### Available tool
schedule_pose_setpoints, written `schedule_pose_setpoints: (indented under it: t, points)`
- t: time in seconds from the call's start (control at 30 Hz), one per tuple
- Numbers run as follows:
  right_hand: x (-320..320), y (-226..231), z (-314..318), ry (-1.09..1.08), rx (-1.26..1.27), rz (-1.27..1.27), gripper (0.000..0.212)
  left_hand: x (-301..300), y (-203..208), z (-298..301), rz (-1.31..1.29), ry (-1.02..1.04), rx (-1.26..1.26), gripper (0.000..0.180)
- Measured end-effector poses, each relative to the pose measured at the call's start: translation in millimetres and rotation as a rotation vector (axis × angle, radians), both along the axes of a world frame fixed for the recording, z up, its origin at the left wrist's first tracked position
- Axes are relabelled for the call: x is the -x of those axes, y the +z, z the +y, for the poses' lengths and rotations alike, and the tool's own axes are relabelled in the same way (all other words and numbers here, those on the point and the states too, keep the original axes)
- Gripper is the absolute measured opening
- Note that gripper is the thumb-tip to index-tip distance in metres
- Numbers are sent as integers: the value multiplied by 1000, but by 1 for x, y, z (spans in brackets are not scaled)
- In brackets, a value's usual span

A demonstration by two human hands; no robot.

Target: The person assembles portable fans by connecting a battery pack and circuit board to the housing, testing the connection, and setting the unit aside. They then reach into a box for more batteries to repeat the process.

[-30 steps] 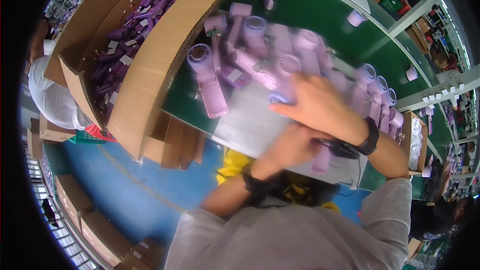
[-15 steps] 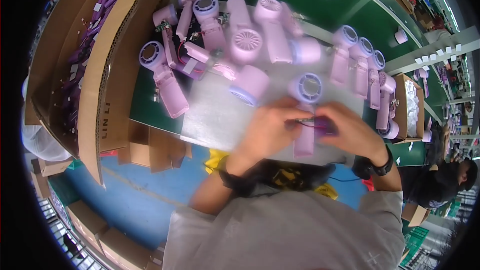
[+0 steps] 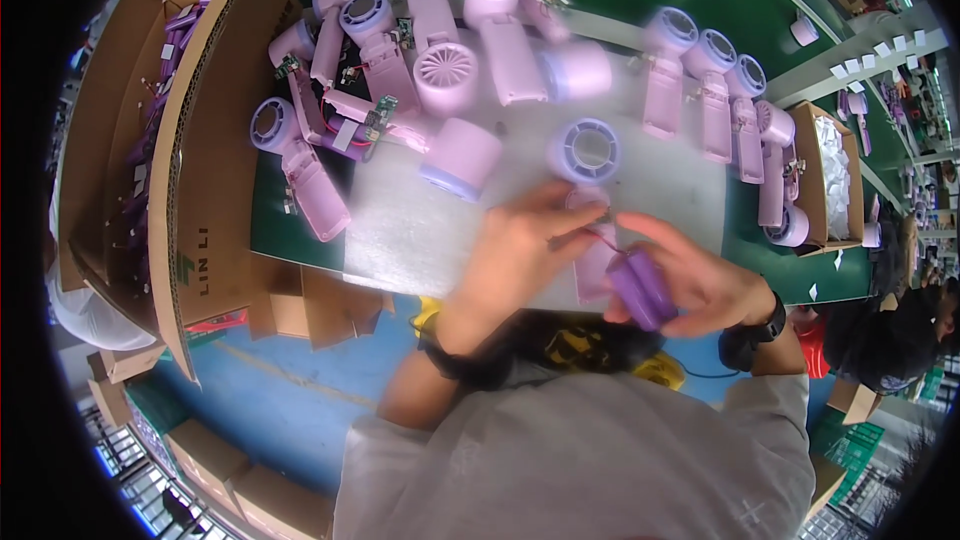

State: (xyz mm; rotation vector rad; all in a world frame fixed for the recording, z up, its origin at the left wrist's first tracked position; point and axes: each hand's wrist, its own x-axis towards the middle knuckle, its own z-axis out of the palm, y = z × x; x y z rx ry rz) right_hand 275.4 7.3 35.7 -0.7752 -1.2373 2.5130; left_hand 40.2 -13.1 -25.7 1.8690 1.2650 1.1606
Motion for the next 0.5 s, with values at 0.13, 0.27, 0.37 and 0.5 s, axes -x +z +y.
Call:
schedule_pose_setpoints:
  t: [0.13,0.27,0.37,0.5]
  points:
    - [3,4,-3,9,-29,13,93,1,1,-1,50,2,-4,36]
    - [2,1,7,40,-315,-117,91,4,3,-2,76,-11,-13,35]
    - [1,-1,12,93,-859,-216,88,6,7,-2,97,-28,-4,34]
    - [9,5,11,144,-1099,-284,76,9,7,1,102,-51,-28,34]
